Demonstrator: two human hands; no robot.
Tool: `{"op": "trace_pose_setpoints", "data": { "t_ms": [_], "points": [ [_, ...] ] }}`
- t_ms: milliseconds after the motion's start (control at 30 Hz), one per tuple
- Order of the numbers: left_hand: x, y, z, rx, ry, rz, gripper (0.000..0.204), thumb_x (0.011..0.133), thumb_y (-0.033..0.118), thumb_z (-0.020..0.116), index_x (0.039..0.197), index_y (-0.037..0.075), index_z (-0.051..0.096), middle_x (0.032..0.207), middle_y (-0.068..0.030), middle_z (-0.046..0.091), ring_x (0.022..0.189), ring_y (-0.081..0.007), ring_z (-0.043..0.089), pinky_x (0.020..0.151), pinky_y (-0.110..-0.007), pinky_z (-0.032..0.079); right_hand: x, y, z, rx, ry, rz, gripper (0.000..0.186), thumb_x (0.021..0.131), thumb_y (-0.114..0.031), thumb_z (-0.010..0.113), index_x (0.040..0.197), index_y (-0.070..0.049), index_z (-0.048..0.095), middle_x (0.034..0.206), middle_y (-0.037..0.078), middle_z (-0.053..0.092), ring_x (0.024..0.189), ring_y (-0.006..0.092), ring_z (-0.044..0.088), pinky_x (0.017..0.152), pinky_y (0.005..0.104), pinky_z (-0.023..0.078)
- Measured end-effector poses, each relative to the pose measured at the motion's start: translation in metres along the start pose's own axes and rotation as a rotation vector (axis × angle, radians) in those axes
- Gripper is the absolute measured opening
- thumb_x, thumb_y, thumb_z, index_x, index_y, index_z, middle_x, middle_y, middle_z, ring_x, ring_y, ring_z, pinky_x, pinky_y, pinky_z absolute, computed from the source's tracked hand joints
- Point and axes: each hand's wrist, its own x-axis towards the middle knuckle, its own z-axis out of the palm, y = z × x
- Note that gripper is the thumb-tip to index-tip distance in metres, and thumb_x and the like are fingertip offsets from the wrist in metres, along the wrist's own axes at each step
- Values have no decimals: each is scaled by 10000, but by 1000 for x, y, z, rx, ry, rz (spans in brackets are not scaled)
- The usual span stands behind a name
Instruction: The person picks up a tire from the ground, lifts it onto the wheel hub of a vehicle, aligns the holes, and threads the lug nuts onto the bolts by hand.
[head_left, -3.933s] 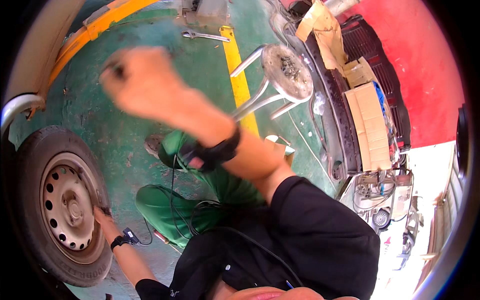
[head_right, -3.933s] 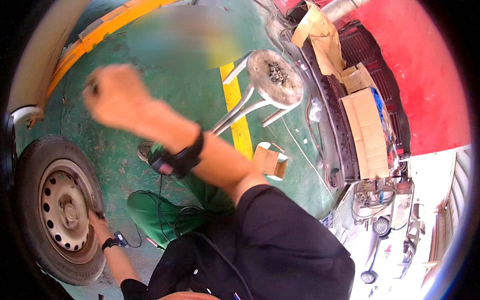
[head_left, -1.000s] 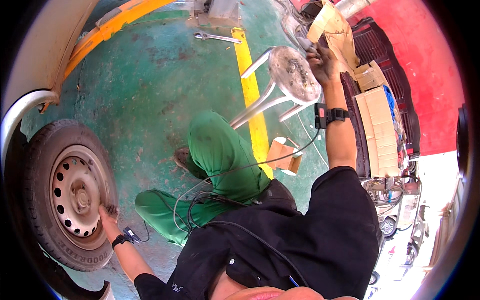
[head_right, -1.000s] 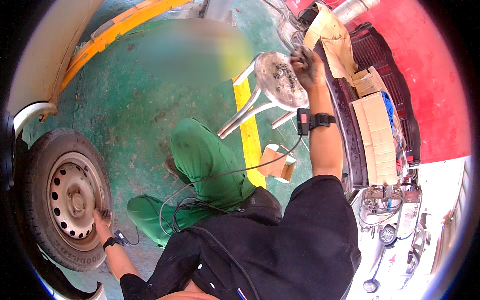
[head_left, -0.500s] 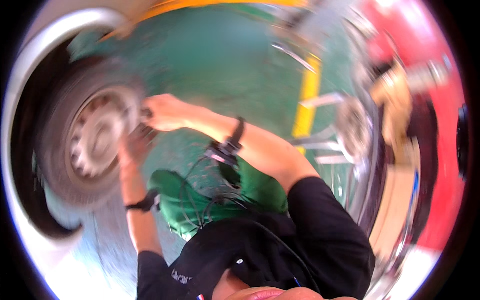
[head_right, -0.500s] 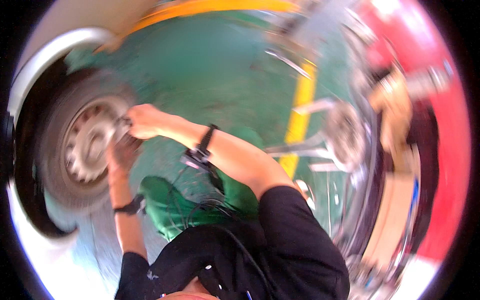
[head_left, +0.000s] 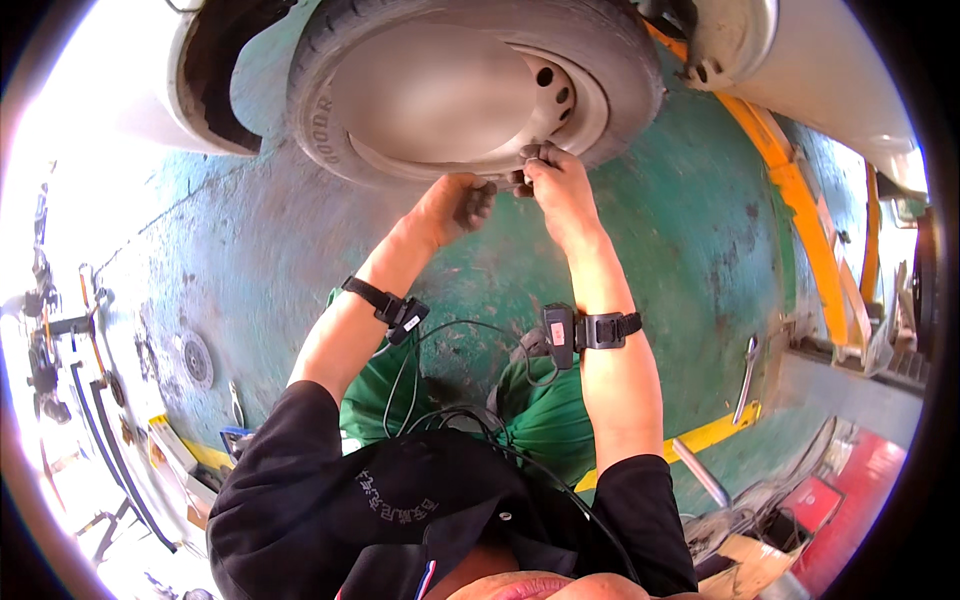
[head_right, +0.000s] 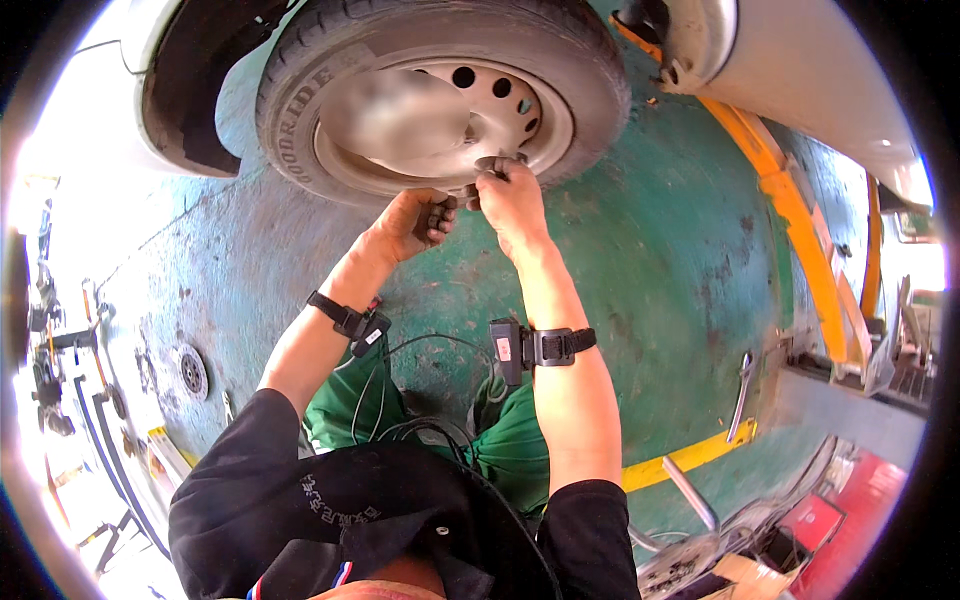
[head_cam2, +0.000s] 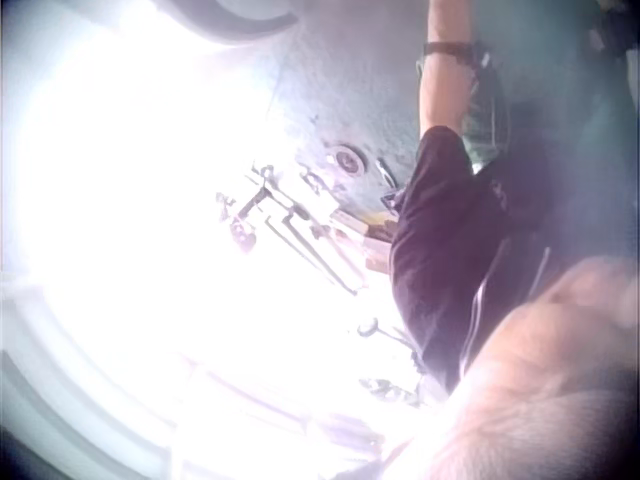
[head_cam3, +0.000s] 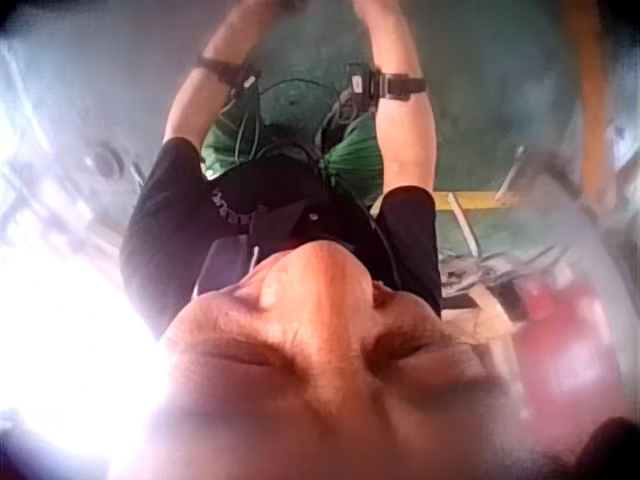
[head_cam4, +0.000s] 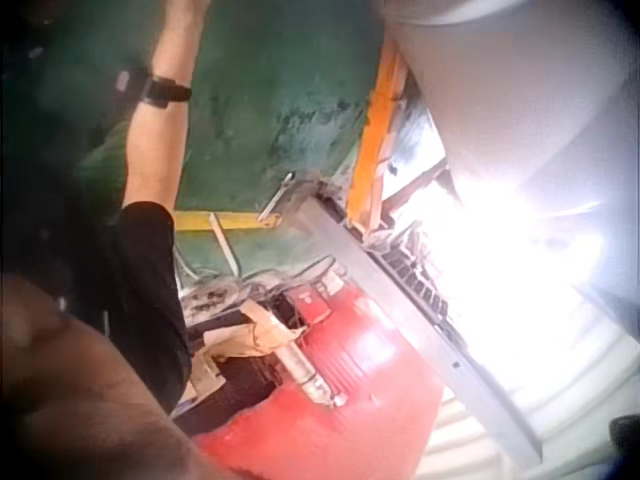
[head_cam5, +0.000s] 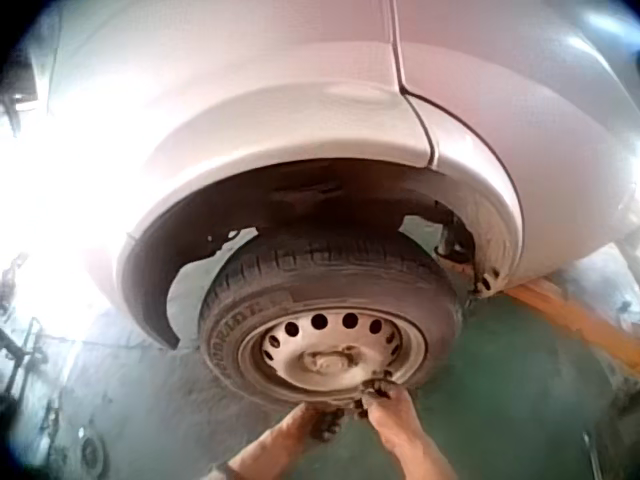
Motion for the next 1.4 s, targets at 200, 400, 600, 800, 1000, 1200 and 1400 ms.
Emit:
{"op": "trace_pose_setpoints", "data": {
  "t_ms": [200,400,600,800,1000,1200,1400],
  "points": [
    [12,12,-35,-93,199,76,139,866,183,588,873,47,614,772,-20,561,657,-130,514,515,-213,391,11,8,8,340,-34,166,203,894,-24,554,1081,17,620,902,62,635,749,172,624,620,295,481],
    [20,16,-55,-177,230,114,149,877,190,566,854,49,610,735,-25,553,625,-130,504,506,-220,382,13,11,33,383,-63,242,175,926,-128,654,1067,-23,661,821,12,624,665,118,565,544,246,410],
    [19,0,-75,-201,193,85,163,877,196,534,842,53,602,732,-25,549,612,-130,492,503,-223,377,27,25,53,442,-11,224,130,907,-97,670,1006,-14,671,808,8,621,627,91,523,533,236,400],
    [6,-18,-107,-308,328,113,128,838,132,495,835,49,592,728,-31,541,599,-136,484,489,-234,371,58,52,86,491,113,154,113,882,-36,677,988,-9,644,807,33,630,629,120,545,527,259,417],
    [-18,-23,-140,-347,389,130,105,822,114,490,825,59,579,719,-35,531,580,-137,482,488,-235,374,76,59,98,704,212,248,122,890,-42,684,986,-8,616,851,59,632,656,128,554,514,258,428],
    [-13,-39,-157,-391,459,93,100,820,113,491,819,63,579,720,-23,535,579,-132,484,492,-235,380,77,58,92,886,136,397,112,931,-66,643,1019,-5,612,907,91,631,682,122,552,531,227,447],
    [-1,-41,-135,-336,395,88,99,832,127,506,825,66,585,723,-13,540,580,-133,483,506,-239,383,80,63,87,926,89,399,123,986,-121,573,1052,-18,592,910,97,616,686,119,545,535,226,452]
  ]
}}
